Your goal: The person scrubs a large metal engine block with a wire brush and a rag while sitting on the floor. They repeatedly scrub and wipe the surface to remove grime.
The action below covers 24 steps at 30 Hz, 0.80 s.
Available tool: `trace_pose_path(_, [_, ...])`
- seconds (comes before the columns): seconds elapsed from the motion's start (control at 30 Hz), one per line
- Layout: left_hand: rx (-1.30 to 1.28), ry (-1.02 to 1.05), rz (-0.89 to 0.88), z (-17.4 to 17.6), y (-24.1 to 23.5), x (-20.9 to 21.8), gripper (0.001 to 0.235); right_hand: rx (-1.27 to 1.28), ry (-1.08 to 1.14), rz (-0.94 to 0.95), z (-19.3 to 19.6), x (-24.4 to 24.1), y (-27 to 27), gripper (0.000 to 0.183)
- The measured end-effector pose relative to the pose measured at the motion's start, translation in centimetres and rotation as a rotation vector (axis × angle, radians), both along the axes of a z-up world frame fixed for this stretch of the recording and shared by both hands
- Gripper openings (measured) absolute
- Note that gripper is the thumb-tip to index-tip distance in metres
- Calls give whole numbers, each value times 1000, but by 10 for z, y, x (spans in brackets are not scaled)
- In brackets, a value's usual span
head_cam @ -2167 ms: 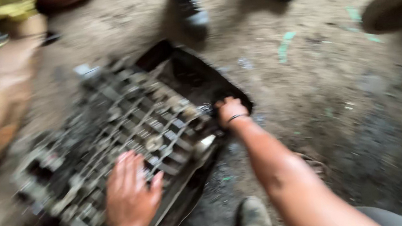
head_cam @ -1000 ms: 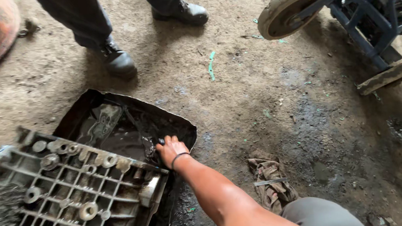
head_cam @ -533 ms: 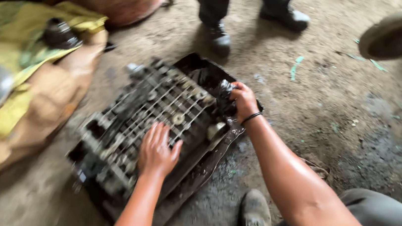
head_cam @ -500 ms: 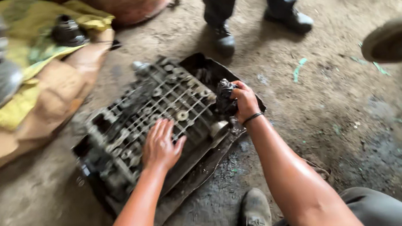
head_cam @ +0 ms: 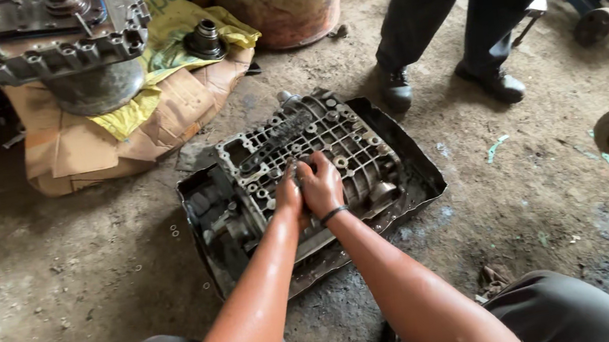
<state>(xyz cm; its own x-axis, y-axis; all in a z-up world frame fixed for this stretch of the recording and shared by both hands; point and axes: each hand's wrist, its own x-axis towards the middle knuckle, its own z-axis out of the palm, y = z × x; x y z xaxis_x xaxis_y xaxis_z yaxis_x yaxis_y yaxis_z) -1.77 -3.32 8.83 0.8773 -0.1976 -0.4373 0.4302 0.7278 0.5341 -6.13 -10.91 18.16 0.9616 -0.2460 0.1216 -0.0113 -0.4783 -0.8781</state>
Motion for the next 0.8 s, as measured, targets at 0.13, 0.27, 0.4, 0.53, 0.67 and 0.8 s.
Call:
trace_pose_path(0.13, [284, -36, 47, -3, 3, -16, 50, -267, -144, 87, -8, -33, -7, 39])
trace_pose_path(0.27, [416, -173, -91, 7, -7, -17, 49, -235, -119, 229, -24, -46, -31, 60])
trace_pose_path(0.4, [649, -355, -348, 39, -11, -39, 56, 77, -87, 176, -58, -39, -56, 54])
trace_pose_path(0.53, [1640, -529, -688, 91, 0, -71, 69, 209, -6, -131, -87, -16, -96, 37])
trace_pose_path(0.67, [2055, -595, -990, 126, 38, -85, 86, 13, -134, -418, -100, 5, -133, 38])
trace_pose_path(0.8, [2191, -526, -1100, 135, 63, -89, 98, -320, -156, -378, -101, 10, -136, 46])
